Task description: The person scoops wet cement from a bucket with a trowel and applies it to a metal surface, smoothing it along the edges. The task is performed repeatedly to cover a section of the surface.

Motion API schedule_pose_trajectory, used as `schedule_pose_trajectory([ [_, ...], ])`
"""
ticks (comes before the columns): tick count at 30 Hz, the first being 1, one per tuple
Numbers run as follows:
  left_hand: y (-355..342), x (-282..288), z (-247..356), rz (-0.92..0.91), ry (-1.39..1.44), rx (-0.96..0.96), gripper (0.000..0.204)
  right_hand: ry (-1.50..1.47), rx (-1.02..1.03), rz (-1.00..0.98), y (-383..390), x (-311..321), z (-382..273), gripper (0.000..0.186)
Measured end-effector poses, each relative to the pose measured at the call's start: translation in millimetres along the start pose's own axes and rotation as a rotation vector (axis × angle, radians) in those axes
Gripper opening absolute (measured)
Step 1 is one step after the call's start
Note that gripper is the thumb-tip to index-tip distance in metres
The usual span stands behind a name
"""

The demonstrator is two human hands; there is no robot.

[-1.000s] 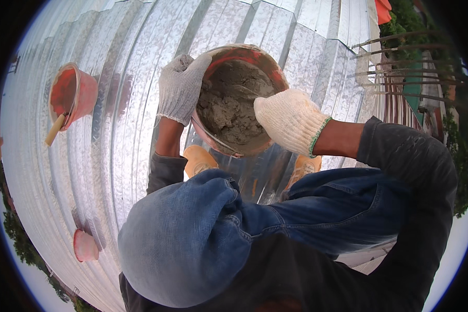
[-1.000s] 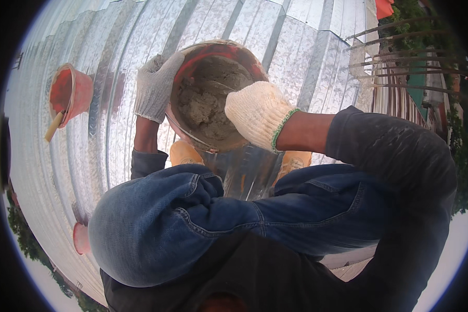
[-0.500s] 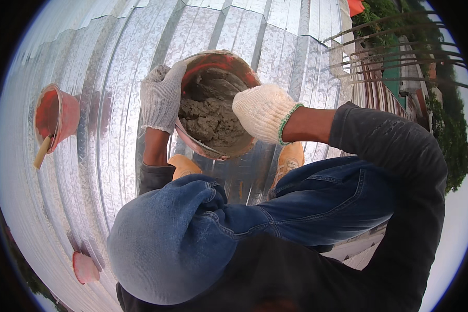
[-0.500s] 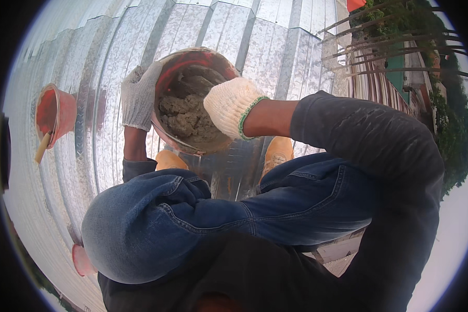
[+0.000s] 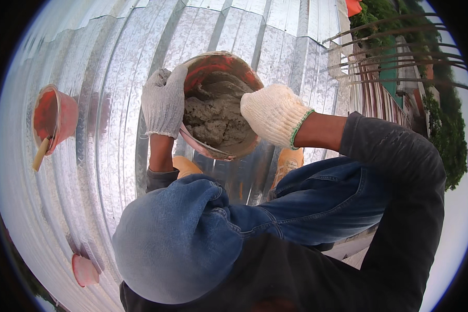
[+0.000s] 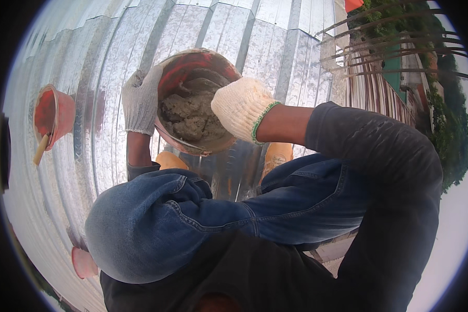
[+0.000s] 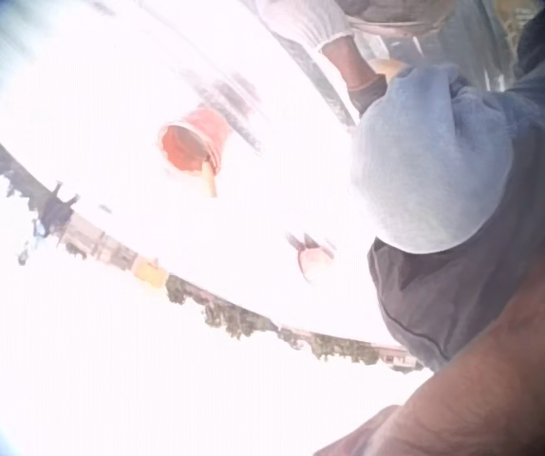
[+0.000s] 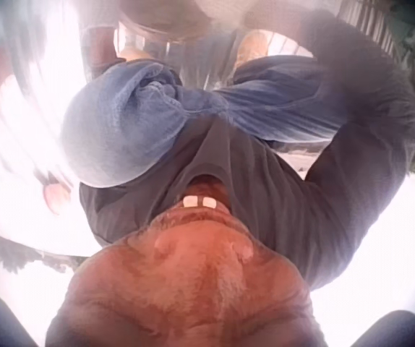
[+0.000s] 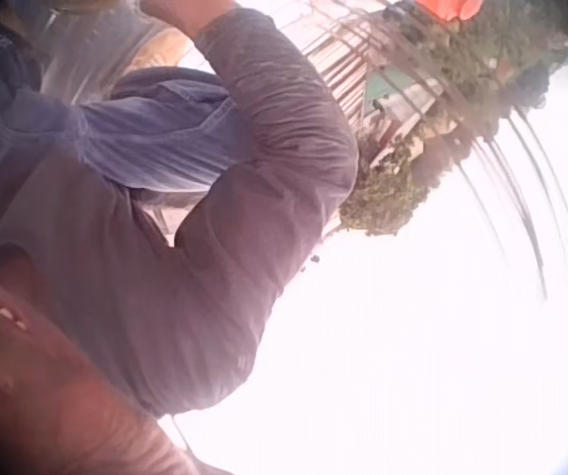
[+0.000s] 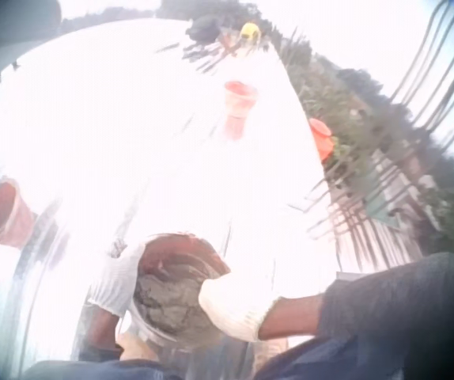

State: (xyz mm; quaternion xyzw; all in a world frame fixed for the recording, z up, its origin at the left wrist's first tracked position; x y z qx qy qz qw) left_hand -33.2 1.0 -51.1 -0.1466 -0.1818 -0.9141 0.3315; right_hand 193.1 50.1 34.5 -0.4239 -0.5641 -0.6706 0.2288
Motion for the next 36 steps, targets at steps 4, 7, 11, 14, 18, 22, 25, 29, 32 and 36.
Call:
schedule_pose_trajectory([
  [4, 27, -5, 32, -0.012, -0.141, -0.025, 0.049, 0.140, 0.067, 0.099, 36, 41, 12, 0.012],
  [7, 38, 5, 44, -0.017, -0.157, -0.068, 0.050, 0.139, 0.059, 0.047, 36, 22, 77, 0.013],
  [11, 51, -1, 39, -0.010, -0.104, -0.081, 0.047, -0.215, -0.125, -0.234, 21, -30, 57, 0.021],
  [14, 48, 11, 13, 0.054, 0.026, 0.005, 0.041, -0.636, -0.239, -0.377, 10, -44, 32, 0.029],
  [18, 63, 22, -8, 0.121, 0.100, 0.056, 0.038, -0.612, 0.170, -0.271, 11, -18, 4, 0.027],
  [22, 66, 8, 20, 0.054, 0.041, 0.007, 0.038, -0.443, 0.177, -0.306, 21, 7, -4, 0.021],
  [25, 57, 6, 37, -0.038, -0.058, -0.006, 0.040, -0.106, 0.104, -0.190, 32, 49, 14, 0.027],
  [29, 54, -2, 47, -0.120, -0.101, 0.008, 0.044, 0.173, 0.341, 0.441, 47, 50, 58, 0.020],
  [32, 52, -5, 48, -0.151, -0.081, 0.001, 0.044, 0.407, 0.000, -0.114, 16, 45, 66, 0.017],
  [36, 61, -3, 47, -0.186, -0.040, 0.078, 0.043, 0.073, 0.058, -0.367, -1, 5, 58, 0.014],
])
Point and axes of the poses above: each hand's wrist, its own y-axis away from the middle knuckle, its own x-axis out of the back of the hand, z = x × y, the point moved 5 cm from there along -y, towards the middle knuckle, and after that the axes turned 5 degrees about x, right-handed, at the moved point
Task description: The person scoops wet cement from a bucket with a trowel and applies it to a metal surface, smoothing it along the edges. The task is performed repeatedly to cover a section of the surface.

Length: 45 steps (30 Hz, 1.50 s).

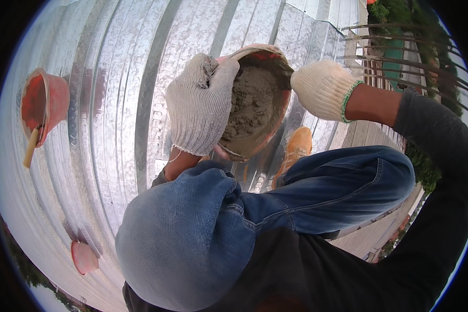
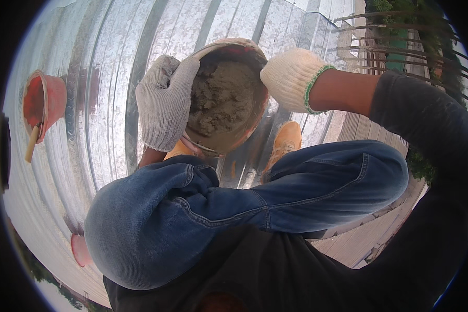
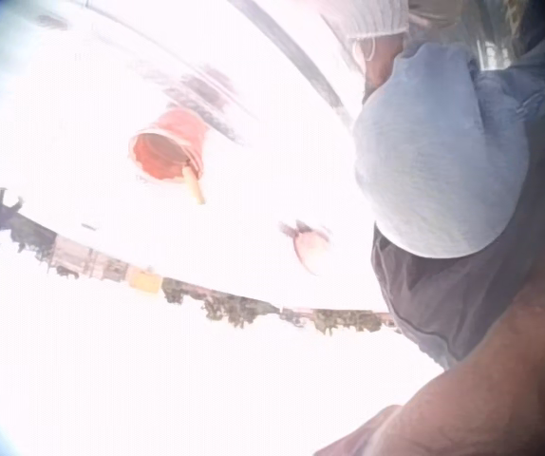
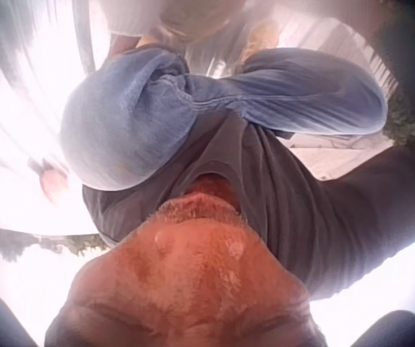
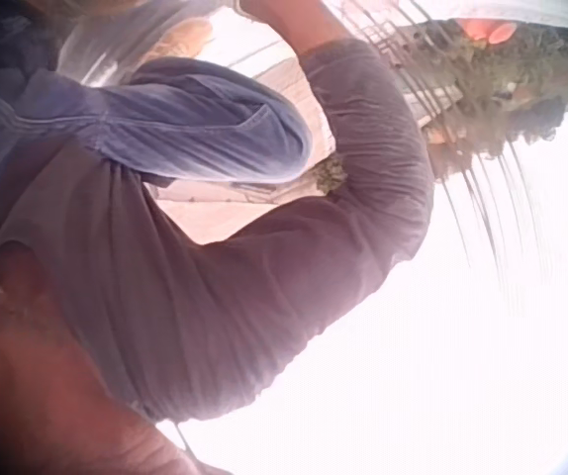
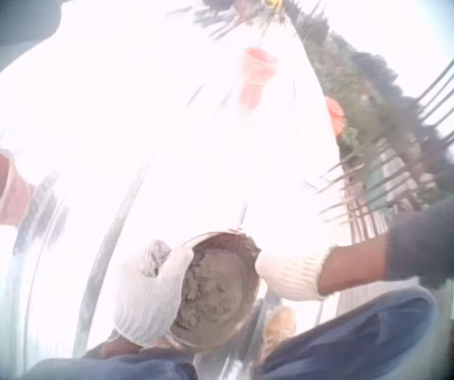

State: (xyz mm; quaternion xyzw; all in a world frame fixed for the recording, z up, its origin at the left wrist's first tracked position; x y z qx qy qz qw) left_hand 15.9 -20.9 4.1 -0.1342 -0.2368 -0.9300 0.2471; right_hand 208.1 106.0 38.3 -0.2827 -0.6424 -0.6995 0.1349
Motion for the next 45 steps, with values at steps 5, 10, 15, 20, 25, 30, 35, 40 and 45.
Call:
schedule_pose_trajectory([
  [5, 4, 20, -35, 0.138, 0.153, 0.024, 0.032, -0.409, 0.136, -0.208, -18, -31, -26, 0.021],
  [10, 7, 40, -72, 0.270, 0.275, 0.061, 0.025, -1.085, 0.232, -0.230, -14, -64, -60, 0.030],
  [15, 6, 50, -108, 0.412, 0.415, 0.145, 0.025, -1.951, 0.071, -0.435, -27, -56, -103, 0.030],
  [20, 14, 54, -125, 0.443, 0.439, 0.203, 0.026, -2.200, -0.129, -0.479, -30, -21, -118, 0.028],
  [25, 11, 54, -119, 0.427, 0.446, 0.207, 0.026, -2.941, 0.002, -0.321, -34, -27, -143, 0.034],
  [30, 3, 54, -112, 0.405, 0.439, 0.179, 0.027, -3.230, 0.243, -0.272, -30, -31, -136, 0.038],
  [35, -2, 51, -89, 0.344, 0.414, 0.148, 0.027, -3.154, 0.142, -0.389, 4, -29, -113, 0.043],
  [40, -20, 35, -49, 0.200, 0.291, 0.078, 0.028, -1.545, -0.089, -0.233, 58, 12, -54, 0.036],
  [45, -55, 28, -18, 0.100, 0.077, -0.023, 0.031, -0.533, -0.073, 0.294, 65, 35, -14, 0.032],
])
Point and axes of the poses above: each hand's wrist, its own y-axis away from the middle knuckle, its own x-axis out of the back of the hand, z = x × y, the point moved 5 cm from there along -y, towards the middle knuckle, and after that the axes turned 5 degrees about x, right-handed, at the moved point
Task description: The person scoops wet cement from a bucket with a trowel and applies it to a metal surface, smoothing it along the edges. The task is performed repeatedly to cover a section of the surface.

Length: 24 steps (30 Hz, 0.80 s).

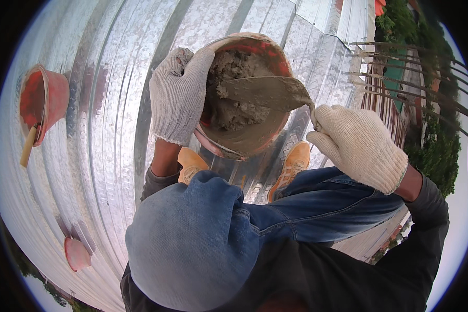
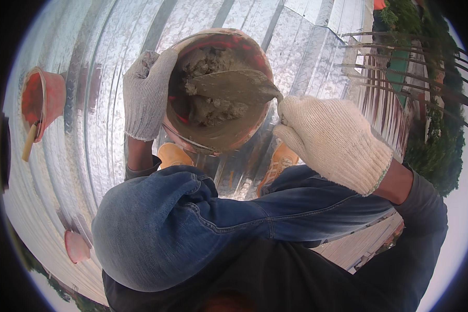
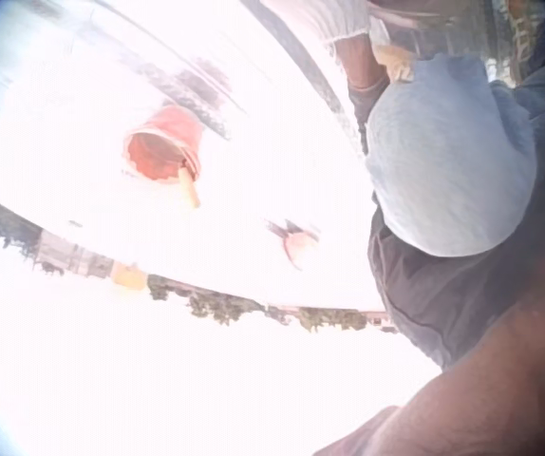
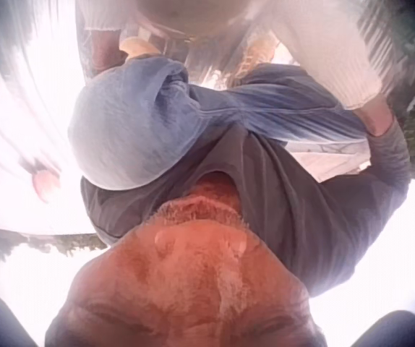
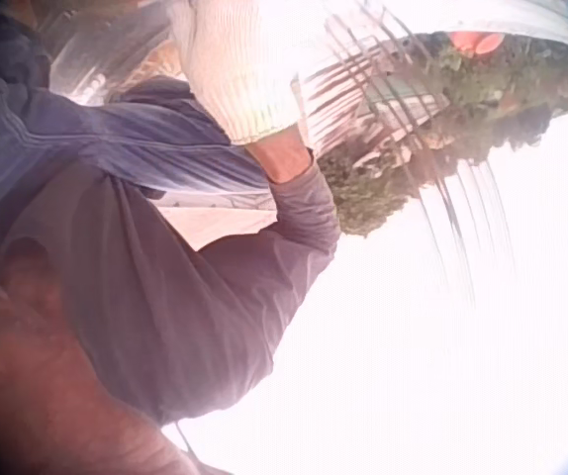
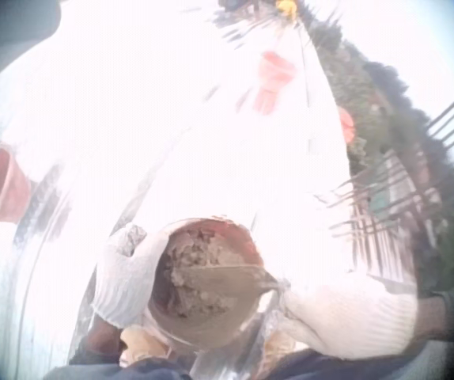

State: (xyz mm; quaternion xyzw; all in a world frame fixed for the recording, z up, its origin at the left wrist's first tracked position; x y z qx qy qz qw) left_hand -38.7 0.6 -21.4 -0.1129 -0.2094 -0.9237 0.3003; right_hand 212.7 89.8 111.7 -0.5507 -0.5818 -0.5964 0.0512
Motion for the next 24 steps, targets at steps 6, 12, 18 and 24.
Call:
schedule_pose_trajectory([
  [6, -34, -47, 37, -0.130, -0.256, -0.328, 0.050, 0.107, 0.043, 0.033, -64, -42, 81, 0.045],
  [12, -58, -57, 52, -0.243, -0.388, -0.357, 0.057, 0.201, -0.072, 0.199, -20, -17, 77, 0.042],
  [18, -58, -82, 67, -0.275, -0.455, -0.446, 0.055, 0.032, 0.171, 0.168, -27, -69, 67, 0.047],
  [24, -78, -57, 46, -0.279, -0.293, -0.312, 0.050, 0.188, 0.110, 0.319, -33, -62, 89, 0.041],
])
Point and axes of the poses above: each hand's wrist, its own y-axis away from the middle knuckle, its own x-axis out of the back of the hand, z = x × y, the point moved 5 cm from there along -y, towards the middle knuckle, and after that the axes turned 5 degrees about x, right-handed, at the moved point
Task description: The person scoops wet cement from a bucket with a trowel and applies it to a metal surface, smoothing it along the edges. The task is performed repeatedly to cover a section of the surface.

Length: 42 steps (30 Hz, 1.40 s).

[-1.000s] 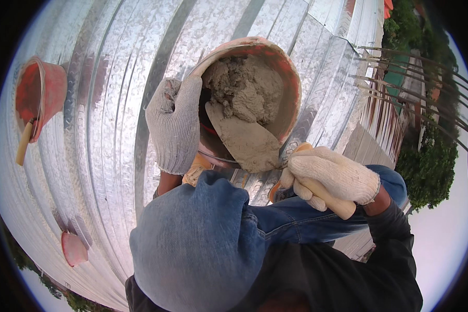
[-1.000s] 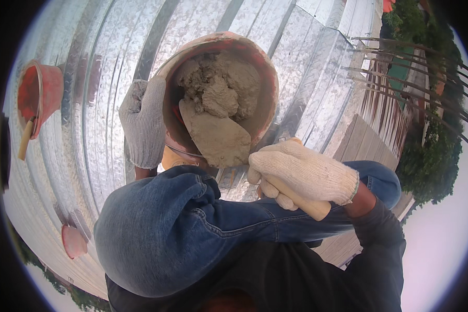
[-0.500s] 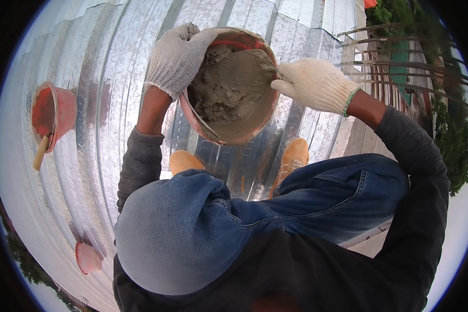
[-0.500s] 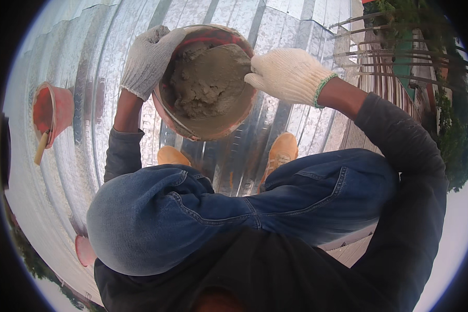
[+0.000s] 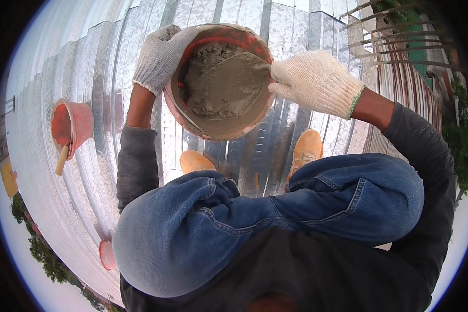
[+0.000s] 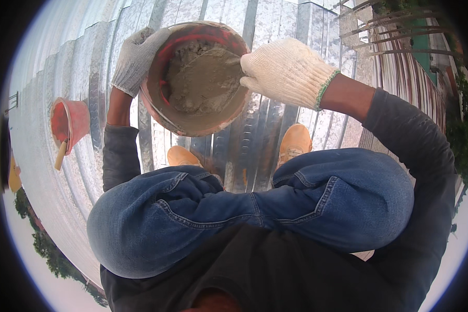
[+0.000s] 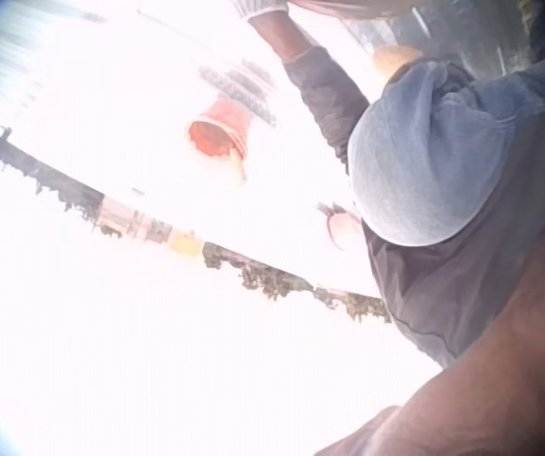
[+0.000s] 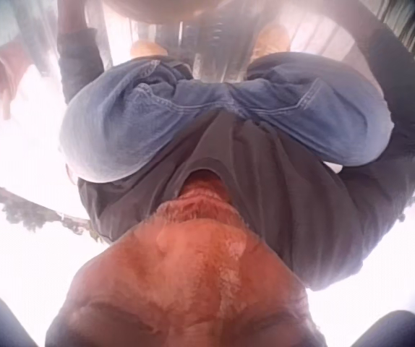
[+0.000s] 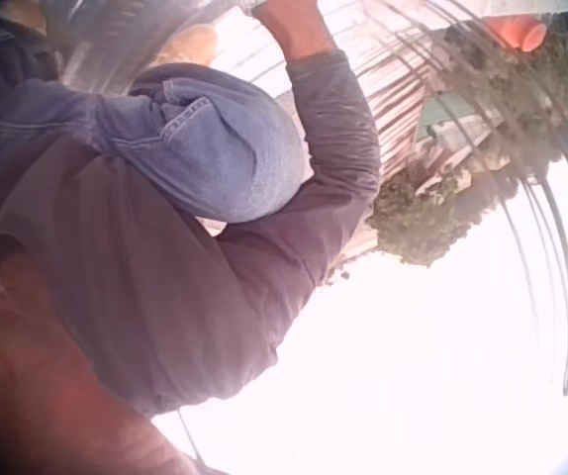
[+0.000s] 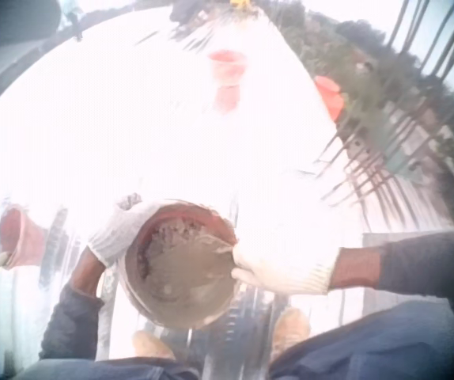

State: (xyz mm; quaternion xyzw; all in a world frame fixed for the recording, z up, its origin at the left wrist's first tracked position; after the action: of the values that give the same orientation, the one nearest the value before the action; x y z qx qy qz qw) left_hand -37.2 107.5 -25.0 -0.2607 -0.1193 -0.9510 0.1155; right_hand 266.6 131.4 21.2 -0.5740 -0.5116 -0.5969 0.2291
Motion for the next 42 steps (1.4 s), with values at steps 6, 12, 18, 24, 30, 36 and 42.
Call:
schedule_pose_trajectory([
  [6, 12, -3, 10, 0.052, 0.007, 0.057, 0.050, 0.034, 0.049, -0.034, -10, -16, -6, 0.035],
  [12, 19, -14, 33, 0.108, -0.088, 0.057, 0.052, -0.452, 0.052, -0.346, -5, -36, -44, 0.034],
  [18, 14, -25, 44, 0.082, -0.143, 0.054, 0.049, -0.640, 0.367, -0.046, 25, -59, -33, 0.055],
  [24, 4, -16, 23, 0.028, -0.054, 0.072, 0.043, -0.616, 0.279, 0.087, 63, -52, -29, 0.009],
  [30, 7, -19, 36, 0.004, -0.057, 0.100, 0.042, -0.772, 0.169, 0.296, 117, -81, -8, 0.025],
  [36, -1, -13, 17, -0.026, -0.023, 0.182, 0.034, -1.242, -0.546, 0.115, 197, -81, 23, 0.045],
  [42, 1, 1, 7, 0.011, -0.018, 0.177, 0.033, -1.386, -0.970, 0.296, 291, -117, 50, 0.059],
])
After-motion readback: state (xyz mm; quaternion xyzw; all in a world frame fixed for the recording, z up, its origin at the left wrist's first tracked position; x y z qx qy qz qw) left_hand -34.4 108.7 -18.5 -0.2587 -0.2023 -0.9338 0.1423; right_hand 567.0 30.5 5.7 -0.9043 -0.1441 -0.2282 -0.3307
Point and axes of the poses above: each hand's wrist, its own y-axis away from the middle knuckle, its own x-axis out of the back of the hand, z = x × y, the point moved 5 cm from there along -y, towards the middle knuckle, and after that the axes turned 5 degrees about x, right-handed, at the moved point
